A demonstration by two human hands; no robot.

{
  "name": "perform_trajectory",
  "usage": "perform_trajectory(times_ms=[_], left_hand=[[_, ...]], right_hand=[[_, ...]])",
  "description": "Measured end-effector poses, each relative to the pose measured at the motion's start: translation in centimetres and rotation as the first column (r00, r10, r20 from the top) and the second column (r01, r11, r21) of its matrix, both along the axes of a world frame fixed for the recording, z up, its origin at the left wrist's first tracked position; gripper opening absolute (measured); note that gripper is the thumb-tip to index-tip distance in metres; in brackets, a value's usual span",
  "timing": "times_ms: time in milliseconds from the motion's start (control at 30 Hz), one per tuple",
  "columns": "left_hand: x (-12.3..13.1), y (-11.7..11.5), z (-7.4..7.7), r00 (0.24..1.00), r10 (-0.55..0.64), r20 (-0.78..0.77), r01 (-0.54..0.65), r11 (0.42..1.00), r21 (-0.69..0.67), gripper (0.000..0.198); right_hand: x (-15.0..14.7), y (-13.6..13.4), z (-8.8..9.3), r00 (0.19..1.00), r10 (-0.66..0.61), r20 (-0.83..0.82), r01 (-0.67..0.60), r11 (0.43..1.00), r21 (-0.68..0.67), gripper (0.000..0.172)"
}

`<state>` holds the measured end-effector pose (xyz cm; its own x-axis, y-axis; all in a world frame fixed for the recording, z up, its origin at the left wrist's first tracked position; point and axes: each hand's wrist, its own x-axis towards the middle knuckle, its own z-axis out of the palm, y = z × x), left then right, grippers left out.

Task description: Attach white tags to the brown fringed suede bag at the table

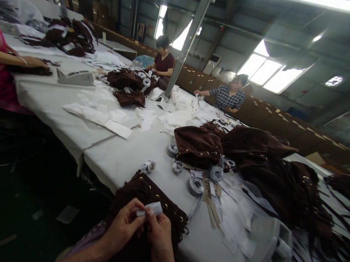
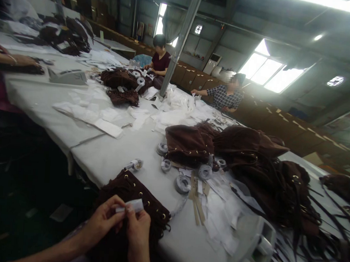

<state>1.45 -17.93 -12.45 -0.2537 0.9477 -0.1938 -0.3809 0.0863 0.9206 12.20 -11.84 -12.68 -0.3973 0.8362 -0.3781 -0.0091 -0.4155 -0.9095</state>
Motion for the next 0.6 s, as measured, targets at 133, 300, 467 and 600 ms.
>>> perform_trajectory(times_ms=[133, 300, 467, 600], left_hand=[[-0.7, 0.3, 0.8, 0.967, 0.001, 0.255, 0.037, 0.989, -0.143, 0.037], [-1.1, 0.0, 0.7, 0.983, -0.11, 0.149, 0.146, 0.956, -0.256, 0.038], [-1.6, -0.7, -1.8, 0.99, -0.135, 0.03, 0.138, 0.97, -0.201, 0.036], [-1.5, -0.4, -4.3, 0.994, -0.092, 0.062, 0.105, 0.965, -0.24, 0.04]], right_hand=[[0.1, 0.3, 0.5, 0.999, 0.026, -0.048, -0.025, 0.999, 0.021, 0.042], [-0.3, -1.0, 0.8, 1.0, 0.009, 0.026, -0.011, 0.995, 0.094, 0.041], [6.1, 0.5, 2.1, 0.912, -0.264, 0.315, 0.152, 0.929, 0.339, 0.051], [20.8, 4.1, 6.2, 0.478, -0.798, 0.366, 0.496, 0.589, 0.638, 0.059]])
